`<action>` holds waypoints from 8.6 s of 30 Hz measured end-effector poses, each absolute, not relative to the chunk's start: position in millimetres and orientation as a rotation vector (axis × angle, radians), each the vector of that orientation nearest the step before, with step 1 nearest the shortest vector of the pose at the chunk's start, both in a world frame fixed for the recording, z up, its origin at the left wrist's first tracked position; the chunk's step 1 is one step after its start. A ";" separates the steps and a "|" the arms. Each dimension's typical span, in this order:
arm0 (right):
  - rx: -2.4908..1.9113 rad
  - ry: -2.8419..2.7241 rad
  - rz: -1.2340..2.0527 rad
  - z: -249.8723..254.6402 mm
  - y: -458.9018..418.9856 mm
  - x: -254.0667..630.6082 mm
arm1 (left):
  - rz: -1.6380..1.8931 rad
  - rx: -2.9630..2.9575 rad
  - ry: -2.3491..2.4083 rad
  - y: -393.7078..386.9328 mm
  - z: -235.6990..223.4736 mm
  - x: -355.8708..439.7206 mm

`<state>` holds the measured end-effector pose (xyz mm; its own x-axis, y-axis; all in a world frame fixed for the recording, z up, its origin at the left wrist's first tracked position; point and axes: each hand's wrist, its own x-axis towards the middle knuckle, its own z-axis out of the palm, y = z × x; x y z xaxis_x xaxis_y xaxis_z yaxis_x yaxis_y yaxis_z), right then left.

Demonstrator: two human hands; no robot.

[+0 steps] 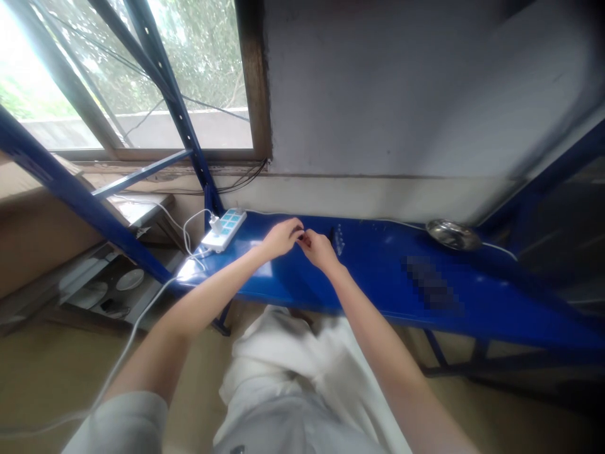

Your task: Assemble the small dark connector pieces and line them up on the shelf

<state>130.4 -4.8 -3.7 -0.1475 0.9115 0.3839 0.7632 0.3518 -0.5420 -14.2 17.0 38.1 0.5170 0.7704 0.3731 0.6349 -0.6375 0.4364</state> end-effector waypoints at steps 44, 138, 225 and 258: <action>-1.524 -1.595 0.546 -40.5 -11.6 162.4 | 0.686 1.911 2.120 90.6 -96.3 -30.0; -1.700 -1.840 0.043 -37.6 -13.8 162.4 | 0.426 2.816 1.391 85.3 39.0 0.8; -2.119 -1.489 0.120 -107.8 35.9 221.3 | 1.166 1.545 1.357 48.2 -81.1 50.4; -1.760 -1.939 -0.147 -54.3 -11.4 183.2 | 1.176 2.060 1.210 11.8 -12.5 24.8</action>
<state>183.2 -11.4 -54.3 -0.0273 0.8990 0.4370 0.9547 0.1531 -0.2553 24.8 11.8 -12.5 0.2425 0.8670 0.4353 0.4599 -0.4978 0.7353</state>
